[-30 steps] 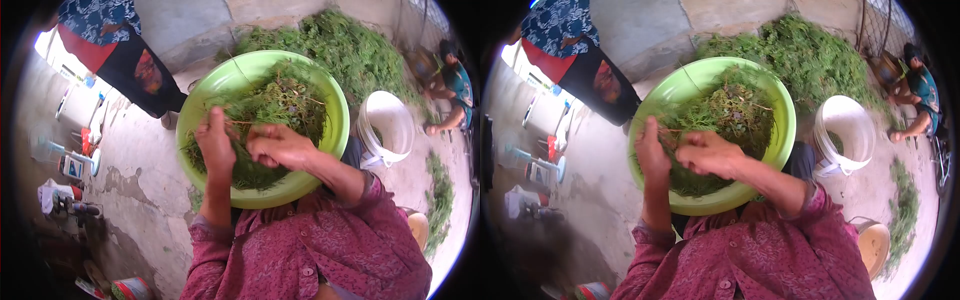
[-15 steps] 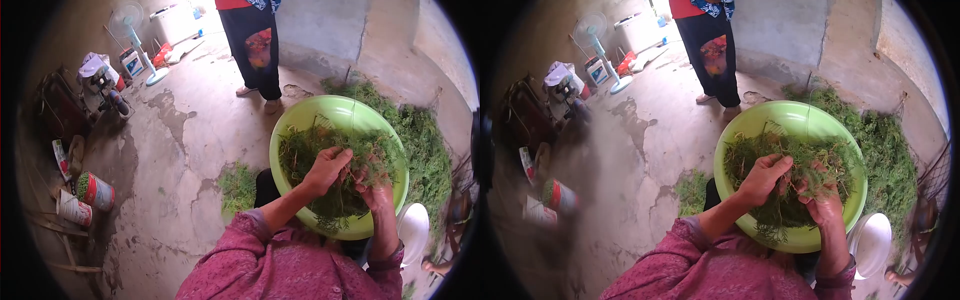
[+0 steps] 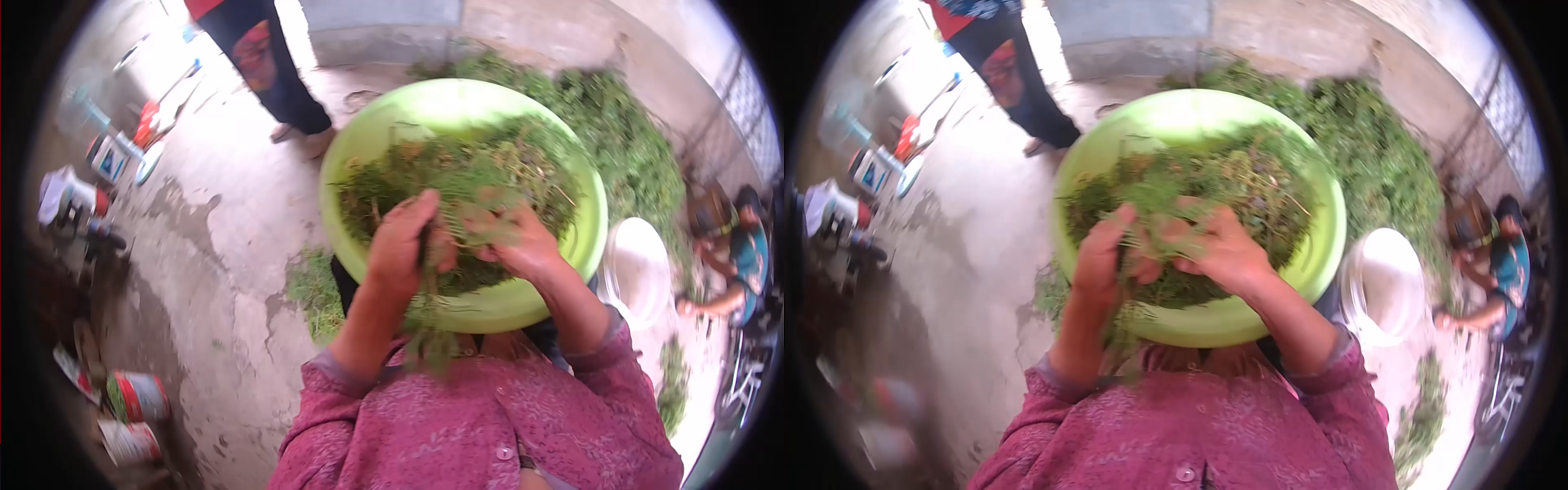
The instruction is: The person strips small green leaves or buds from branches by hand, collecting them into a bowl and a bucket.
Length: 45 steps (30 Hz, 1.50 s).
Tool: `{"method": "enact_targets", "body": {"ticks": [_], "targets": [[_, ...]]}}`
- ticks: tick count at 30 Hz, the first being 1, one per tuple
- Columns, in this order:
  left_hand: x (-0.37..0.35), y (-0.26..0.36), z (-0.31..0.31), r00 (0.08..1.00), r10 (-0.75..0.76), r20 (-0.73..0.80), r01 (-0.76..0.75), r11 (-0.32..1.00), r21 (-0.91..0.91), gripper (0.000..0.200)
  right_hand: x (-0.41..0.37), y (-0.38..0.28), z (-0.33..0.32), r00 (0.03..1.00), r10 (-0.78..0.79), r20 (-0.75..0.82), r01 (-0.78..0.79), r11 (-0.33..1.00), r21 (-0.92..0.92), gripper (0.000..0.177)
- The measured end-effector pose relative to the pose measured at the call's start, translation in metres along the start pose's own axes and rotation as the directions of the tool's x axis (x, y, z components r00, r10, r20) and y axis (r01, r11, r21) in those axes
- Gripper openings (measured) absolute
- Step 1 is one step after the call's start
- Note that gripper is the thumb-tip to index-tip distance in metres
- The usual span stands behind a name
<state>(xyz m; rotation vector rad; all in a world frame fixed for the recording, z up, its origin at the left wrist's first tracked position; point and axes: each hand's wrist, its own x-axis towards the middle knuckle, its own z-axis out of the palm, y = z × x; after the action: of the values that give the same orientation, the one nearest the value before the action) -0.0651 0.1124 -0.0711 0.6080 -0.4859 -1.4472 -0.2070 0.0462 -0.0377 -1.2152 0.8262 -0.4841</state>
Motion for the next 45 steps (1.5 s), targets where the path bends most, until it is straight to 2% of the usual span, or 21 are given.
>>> {"method": "enact_targets", "body": {"ticks": [1,3,4,6,9,13,16,18,21,23,28,31,34,36,37,39,41,42,43,44,45], "targets": [[-0.001,0.000,-0.003,0.999,-0.031,0.040,0.032,0.999,-0.044,0.020,0.002,0.001,-0.004,0.999,0.003,-0.038,-0.003,1.000,0.015,0.021],[-0.001,-0.003,-0.001,0.996,-0.084,0.035,0.085,0.996,-0.021,0.027,0.006,0.008,-0.008,0.967,-0.182,0.177,0.196,0.978,-0.066,0.017],[-0.001,-0.003,0.004,0.999,-0.004,-0.036,0.007,0.997,0.076,0.026,0.003,0.009,-0.009,0.973,-0.182,0.143,0.206,0.962,-0.178,0.014],[0.000,-0.005,0.026,0.950,0.167,-0.262,-0.126,0.978,0.166,0.022,-0.004,0.006,-0.005,0.980,-0.140,0.144,0.154,0.983,-0.097,0.014],[0.001,-0.002,0.012,0.990,0.111,-0.087,-0.101,0.988,0.116,0.021,-0.007,0.009,-0.005,0.980,-0.050,0.193,0.037,0.997,0.067,0.018],[0.004,-0.005,0.015,0.991,0.050,-0.125,-0.032,0.990,0.140,0.021,-0.005,0.020,-0.006,0.969,-0.019,0.246,-0.026,0.984,0.176,0.031],[0.010,-0.005,0.007,0.953,0.092,-0.287,0.003,0.949,0.316,0.026,-0.023,0.011,-0.014,0.940,-0.014,0.342,-0.036,0.990,0.139,0.032],[0.022,0.007,-0.018,0.970,0.100,-0.220,-0.128,0.984,-0.120,0.032,-0.036,0.011,-0.019,0.913,-0.001,0.409,-0.103,0.967,0.232,0.029],[0.026,0.010,-0.027,1.000,-0.018,-0.012,0.014,0.963,-0.268,0.037,-0.031,0.019,-0.030,0.877,-0.024,0.480,-0.184,0.905,0.383,0.023],[0.028,0.002,-0.027,0.997,-0.056,0.051,0.071,0.933,-0.353,0.038,-0.021,0.024,-0.036,0.939,-0.054,0.339,-0.144,0.835,0.532,0.021],[0.028,-0.006,-0.016,0.984,-0.095,0.152,0.161,0.846,-0.508,0.040,-0.020,0.037,-0.044,0.959,-0.021,0.284,-0.117,0.881,0.458,0.021],[0.025,-0.010,-0.010,0.962,-0.138,0.234,0.238,0.844,-0.481,0.038,-0.012,0.036,-0.040,0.980,-0.018,0.199,-0.060,0.923,0.380,0.020],[0.024,-0.021,-0.007,0.980,-0.166,0.107,0.195,0.905,-0.377,0.036,0.002,0.036,-0.039,0.977,-0.174,0.119,0.114,0.910,0.398,0.020],[0.021,-0.027,0.004,0.996,-0.077,0.032,0.080,0.990,-0.115,0.033,-0.003,0.025,-0.031,0.962,-0.245,0.123,0.200,0.934,0.296,0.020],[0.020,-0.027,0.011,0.996,-0.080,0.033,0.084,0.990,-0.112,0.033,-0.010,0.016,-0.027,0.942,-0.307,0.137,0.279,0.941,0.190,0.020],[0.018,-0.026,0.022,0.991,-0.085,-0.100,0.102,0.979,0.179,0.031,-0.012,0.015,-0.028,0.965,-0.236,0.111,0.217,0.963,0.158,0.018],[0.018,-0.027,0.016,0.993,-0.067,-0.096,0.082,0.982,0.168,0.028,0.004,0.036,-0.034,0.816,-0.576,0.048,0.577,0.808,-0.117,0.013],[0.018,-0.027,0.013,0.995,-0.046,-0.093,0.061,0.986,0.156,0.025,0.000,0.032,-0.034,0.816,-0.577,0.045,0.578,0.808,-0.116,0.013],[0.019,-0.027,0.013,0.994,-0.051,-0.092,0.065,0.985,0.159,0.025,-0.008,0.024,-0.033,0.906,-0.411,0.102,0.407,0.912,0.058,0.012],[0.022,-0.028,0.013,0.980,0.017,-0.199,0.030,0.973,0.229,0.025,-0.016,0.017,-0.032,0.952,-0.241,0.189,0.199,0.956,0.216,0.012],[0.024,-0.028,0.013,0.951,0.091,-0.296,0.003,0.953,0.303,0.024,-0.023,0.014,-0.033,0.952,-0.245,0.181,0.203,0.954,0.220,0.012]]}}
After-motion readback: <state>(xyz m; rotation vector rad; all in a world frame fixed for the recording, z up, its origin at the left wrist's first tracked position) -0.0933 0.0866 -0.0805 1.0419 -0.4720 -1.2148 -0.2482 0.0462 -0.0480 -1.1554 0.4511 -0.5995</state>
